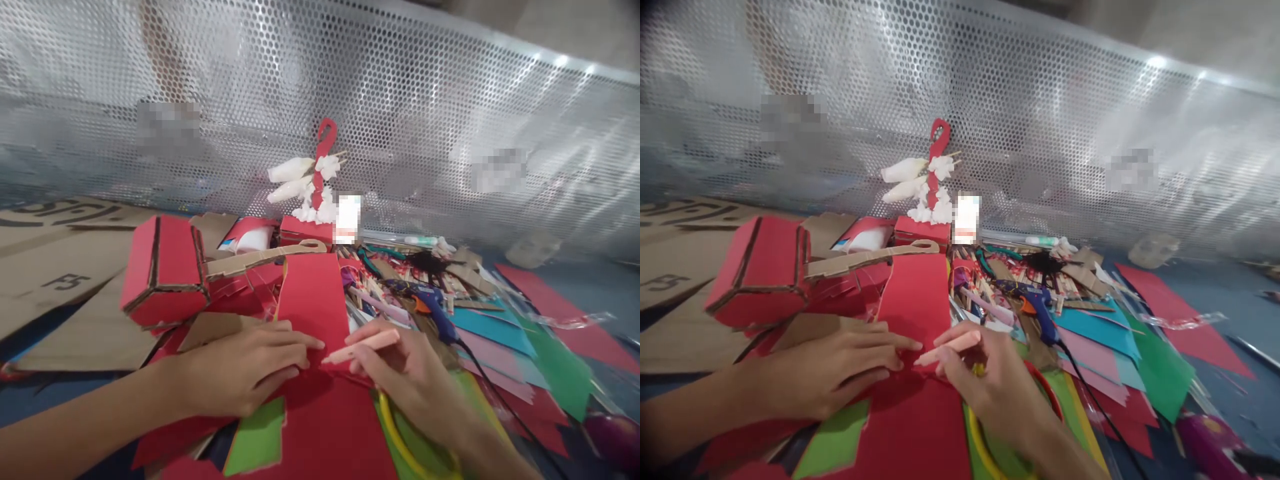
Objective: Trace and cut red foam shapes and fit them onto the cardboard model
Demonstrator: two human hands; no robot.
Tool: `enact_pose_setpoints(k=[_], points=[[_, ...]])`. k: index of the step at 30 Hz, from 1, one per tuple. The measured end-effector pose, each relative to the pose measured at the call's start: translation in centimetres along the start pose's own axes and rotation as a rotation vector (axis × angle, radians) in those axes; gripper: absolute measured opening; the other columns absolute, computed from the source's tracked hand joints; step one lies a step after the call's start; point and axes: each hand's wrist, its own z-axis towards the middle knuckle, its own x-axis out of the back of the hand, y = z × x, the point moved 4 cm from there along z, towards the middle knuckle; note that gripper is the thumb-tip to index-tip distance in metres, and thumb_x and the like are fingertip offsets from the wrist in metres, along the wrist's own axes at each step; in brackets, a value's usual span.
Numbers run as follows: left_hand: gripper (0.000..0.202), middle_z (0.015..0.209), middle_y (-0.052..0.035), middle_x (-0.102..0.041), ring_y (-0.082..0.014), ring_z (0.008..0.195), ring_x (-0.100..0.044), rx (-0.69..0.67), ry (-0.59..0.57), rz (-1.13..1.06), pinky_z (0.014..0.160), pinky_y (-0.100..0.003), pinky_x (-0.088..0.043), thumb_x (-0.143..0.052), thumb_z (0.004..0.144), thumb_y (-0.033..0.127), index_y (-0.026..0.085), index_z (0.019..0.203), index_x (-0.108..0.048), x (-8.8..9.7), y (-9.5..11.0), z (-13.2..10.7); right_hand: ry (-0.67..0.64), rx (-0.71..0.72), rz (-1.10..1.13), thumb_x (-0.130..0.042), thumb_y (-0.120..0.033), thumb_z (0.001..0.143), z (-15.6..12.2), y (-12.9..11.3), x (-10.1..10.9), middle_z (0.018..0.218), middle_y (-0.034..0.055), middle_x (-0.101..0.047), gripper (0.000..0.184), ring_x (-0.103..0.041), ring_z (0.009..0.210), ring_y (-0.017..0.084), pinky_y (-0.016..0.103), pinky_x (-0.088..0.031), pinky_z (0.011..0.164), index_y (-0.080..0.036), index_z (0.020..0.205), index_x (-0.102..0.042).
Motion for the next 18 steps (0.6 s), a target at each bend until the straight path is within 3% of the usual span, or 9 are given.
enact_pose_setpoints(k=[2, 7, 13, 18], points=[[0.023, 0.136, -0.0039, -0.066, -0.0213, 0.116, -0.064, -0.008, 0.010, 0.030, 0.106, -0.034, -0.045, -0.048, 0.098, 0.014, 0.022, 0.106, -0.067, -0.05, 0.08, 0.04, -0.022, -0.020, -0.058, -0.058, -0.025, 0.094, -0.22, 0.25, -0.31, 0.092, 0.0042, -0.075, 0.013, -0.071, 0.082, 0.016, 0.024, -0.054, 0.072, -0.020, 0.093, -0.070], [0.031, 0.138, -0.0029, -0.065, -0.0211, 0.115, -0.065, -0.041, 0.028, 0.082, 0.108, -0.036, -0.045, -0.046, 0.098, 0.014, 0.023, 0.120, -0.065, -0.29, 0.07, -0.08, -0.043, -0.059, -0.156, -0.059, -0.025, 0.090, -0.36, 0.48, -0.73, 0.084, 0.0043, -0.076, 0.011, -0.071, 0.077, 0.019, 0.025, -0.053, 0.063, -0.021, 0.088, -0.069], [0.028, 0.137, -0.0045, -0.065, -0.0215, 0.109, -0.066, -0.041, 0.035, 0.105, 0.102, -0.035, -0.049, -0.046, 0.098, 0.014, 0.022, 0.115, -0.067, -0.28, 0.20, -0.07, -0.056, -0.029, -0.181, -0.060, -0.025, 0.088, -0.25, 0.29, -1.06, 0.080, 0.0027, -0.077, 0.012, -0.070, 0.070, 0.018, 0.025, -0.052, 0.060, -0.023, 0.088, -0.071], [0.032, 0.137, -0.0053, -0.065, -0.0216, 0.111, -0.066, -0.056, 0.038, 0.118, 0.106, -0.036, -0.047, -0.047, 0.097, 0.012, 0.022, 0.121, -0.066, -0.30, 0.29, -0.06, -0.094, -0.025, -0.199, -0.059, -0.025, 0.090, -0.37, 0.50, -1.06, 0.085, 0.0032, -0.077, 0.012, -0.070, 0.071, 0.018, 0.026, -0.053, 0.060, -0.024, 0.092, -0.071]])
